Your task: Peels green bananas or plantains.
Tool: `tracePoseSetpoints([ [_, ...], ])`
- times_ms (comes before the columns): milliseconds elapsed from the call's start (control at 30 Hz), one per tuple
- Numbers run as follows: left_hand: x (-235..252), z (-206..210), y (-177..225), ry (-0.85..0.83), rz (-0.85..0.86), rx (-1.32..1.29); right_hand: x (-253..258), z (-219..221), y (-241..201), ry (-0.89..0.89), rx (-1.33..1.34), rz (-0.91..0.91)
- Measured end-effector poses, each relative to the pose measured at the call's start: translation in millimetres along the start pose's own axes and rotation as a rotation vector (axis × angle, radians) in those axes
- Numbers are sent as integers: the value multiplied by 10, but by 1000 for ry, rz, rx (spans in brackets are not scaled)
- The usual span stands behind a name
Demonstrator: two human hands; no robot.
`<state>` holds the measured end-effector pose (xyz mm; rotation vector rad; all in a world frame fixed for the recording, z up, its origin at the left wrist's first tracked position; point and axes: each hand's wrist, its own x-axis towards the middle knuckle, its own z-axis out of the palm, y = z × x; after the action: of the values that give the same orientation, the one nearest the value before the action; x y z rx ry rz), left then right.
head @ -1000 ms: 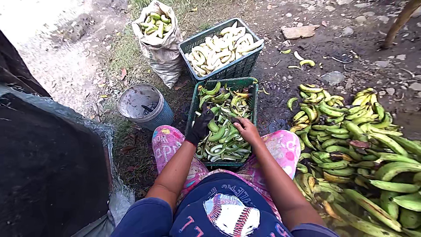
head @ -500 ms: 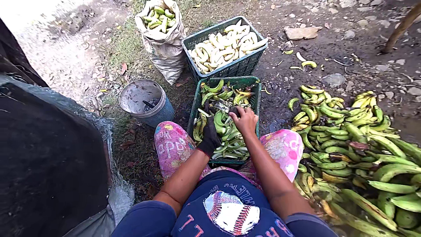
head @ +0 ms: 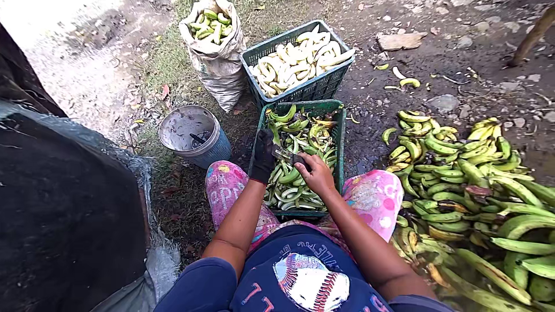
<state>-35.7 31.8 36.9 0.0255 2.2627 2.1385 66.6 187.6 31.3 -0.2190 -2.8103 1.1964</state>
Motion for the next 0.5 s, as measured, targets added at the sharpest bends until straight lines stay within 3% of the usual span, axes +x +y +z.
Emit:
tracePoseSetpoints([
  [67,-66,37,-19,-26,30,5,20,-25,12,26,-72,-21],
  [167,-402,-88,-87,-268,-49,130,208,-169,150,99,-202,-86],
  [267,-450,-99,-317,-473,-307,-162,412,-303,239,302,-317,-91],
  [300,-448,-99,-396,-472,-374,-241,447,-335,220,339,-308,-57],
  [367,-417,-87,-452,-324,-362,-272,421,-329,127,285,-256,-29],
  [500,-332,-157,-201,41,-15,193,104,15,-53,30,-117,-18],
])
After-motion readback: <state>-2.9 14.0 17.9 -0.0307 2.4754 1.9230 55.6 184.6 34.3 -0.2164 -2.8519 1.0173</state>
